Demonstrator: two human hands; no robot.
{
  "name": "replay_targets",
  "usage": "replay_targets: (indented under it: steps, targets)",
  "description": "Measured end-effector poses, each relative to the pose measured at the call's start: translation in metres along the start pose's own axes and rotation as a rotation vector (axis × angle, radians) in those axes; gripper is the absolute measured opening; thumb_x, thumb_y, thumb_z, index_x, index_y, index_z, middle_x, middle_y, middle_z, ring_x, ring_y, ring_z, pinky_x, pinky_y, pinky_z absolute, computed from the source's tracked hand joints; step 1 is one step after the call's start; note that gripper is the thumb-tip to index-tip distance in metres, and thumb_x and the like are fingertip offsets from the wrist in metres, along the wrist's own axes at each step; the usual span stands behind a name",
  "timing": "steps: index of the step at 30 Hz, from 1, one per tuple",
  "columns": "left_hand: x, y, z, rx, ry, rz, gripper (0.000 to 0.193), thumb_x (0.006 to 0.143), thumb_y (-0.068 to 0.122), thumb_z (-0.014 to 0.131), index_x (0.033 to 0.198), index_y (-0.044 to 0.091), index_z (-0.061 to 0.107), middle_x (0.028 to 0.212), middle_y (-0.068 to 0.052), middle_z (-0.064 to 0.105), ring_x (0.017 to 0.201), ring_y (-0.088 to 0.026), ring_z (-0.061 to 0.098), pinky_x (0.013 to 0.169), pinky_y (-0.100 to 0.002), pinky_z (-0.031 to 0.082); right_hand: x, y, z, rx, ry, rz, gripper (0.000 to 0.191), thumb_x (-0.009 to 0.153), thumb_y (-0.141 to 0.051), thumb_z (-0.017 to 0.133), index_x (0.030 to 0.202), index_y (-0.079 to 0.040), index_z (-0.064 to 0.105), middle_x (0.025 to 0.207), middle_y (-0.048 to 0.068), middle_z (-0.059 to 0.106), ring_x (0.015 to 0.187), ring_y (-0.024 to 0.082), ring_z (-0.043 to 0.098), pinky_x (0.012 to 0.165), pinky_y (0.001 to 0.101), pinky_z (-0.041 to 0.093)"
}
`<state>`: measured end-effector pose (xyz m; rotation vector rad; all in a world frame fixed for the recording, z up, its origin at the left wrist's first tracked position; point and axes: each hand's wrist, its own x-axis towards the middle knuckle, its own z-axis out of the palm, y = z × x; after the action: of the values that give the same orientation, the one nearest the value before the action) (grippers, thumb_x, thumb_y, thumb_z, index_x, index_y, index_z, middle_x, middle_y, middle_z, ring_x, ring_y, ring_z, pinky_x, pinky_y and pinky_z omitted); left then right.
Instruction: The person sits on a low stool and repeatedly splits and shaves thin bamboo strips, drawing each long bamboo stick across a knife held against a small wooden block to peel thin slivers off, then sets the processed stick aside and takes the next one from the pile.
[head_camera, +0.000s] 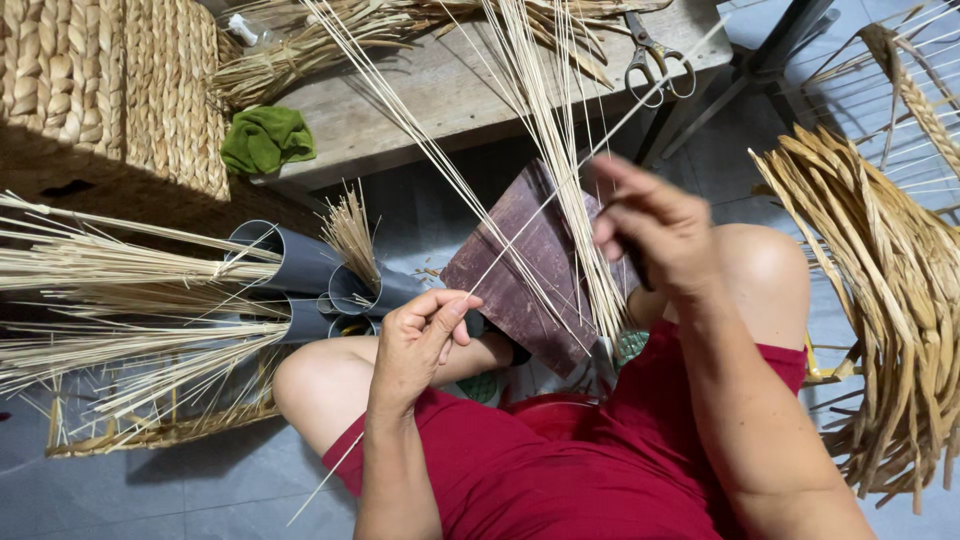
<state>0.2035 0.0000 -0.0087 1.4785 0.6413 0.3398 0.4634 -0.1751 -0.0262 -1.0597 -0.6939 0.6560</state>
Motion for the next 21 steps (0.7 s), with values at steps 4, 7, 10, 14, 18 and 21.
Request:
replay_targets:
  steps: [4,7,10,14,18,21]
  targets:
    - [-0.002,0.000,-0.004,0.003,0.006,-0.009,0.021,0.101,0.018,0.064,0.106,0.003,0.078,0.068,0.002,0.063,0.051,0.000,0.043,0.046,-0.017,0.033,0.004,-0.009,-0.023,0.190,0.199,-0.224,0.055,0.108,0.004,0.058,0.161,-0.004,0.047,0.093,0.011,0.069,0.068,0.012,0.064,0.067,0.0248,0.054]
    - [-0.001,-0.001,-0.003,-0.020,-0.004,-0.014,0.022,0.101,0.018,0.064,0.107,0.002,0.078,0.068,0.002,0.063,0.052,0.000,0.043,0.046,-0.017,0.032,0.002,-0.012,-0.017,0.072,0.180,-0.164,0.057,0.106,0.005,0.057,0.162,-0.001,0.047,0.090,0.007,0.064,0.073,0.016,0.067,0.060,0.0251,0.052]
    - [0.002,-0.003,0.000,-0.044,-0.013,-0.013,0.022,0.101,0.017,0.064,0.108,0.001,0.077,0.069,0.002,0.063,0.052,0.000,0.043,0.046,-0.017,0.032,-0.009,-0.014,0.005,-0.019,-0.139,0.067,0.062,0.098,0.000,0.059,0.157,-0.008,0.043,0.084,0.009,0.070,0.067,0.011,0.065,0.062,0.0239,0.054]
    - [0.004,-0.004,0.005,-0.074,-0.026,0.003,0.021,0.102,0.016,0.063,0.109,0.001,0.076,0.070,0.000,0.063,0.053,0.000,0.044,0.048,-0.016,0.034,-0.011,-0.007,0.037,-0.186,-0.334,0.254,0.056,0.100,-0.009,0.059,0.153,-0.009,0.044,0.083,0.005,0.070,0.073,0.007,0.063,0.063,0.0206,0.051]
    - [0.005,-0.004,0.004,-0.101,-0.019,0.001,0.022,0.103,0.016,0.061,0.108,0.000,0.076,0.071,0.000,0.064,0.054,-0.001,0.047,0.050,-0.017,0.037,-0.007,0.001,0.046,-0.218,-0.345,0.247,0.039,0.105,-0.011,0.059,0.143,-0.003,0.052,0.086,0.005,0.069,0.076,0.006,0.063,0.064,0.0203,0.050]
    - [0.005,-0.006,0.001,-0.075,-0.042,0.009,0.022,0.103,0.016,0.061,0.108,0.000,0.076,0.071,0.000,0.064,0.054,-0.001,0.047,0.051,-0.017,0.038,-0.003,0.007,0.043,-0.064,-0.348,0.295,0.044,0.104,-0.013,0.057,0.146,-0.004,0.050,0.084,0.004,0.068,0.071,0.006,0.062,0.062,0.0199,0.050]
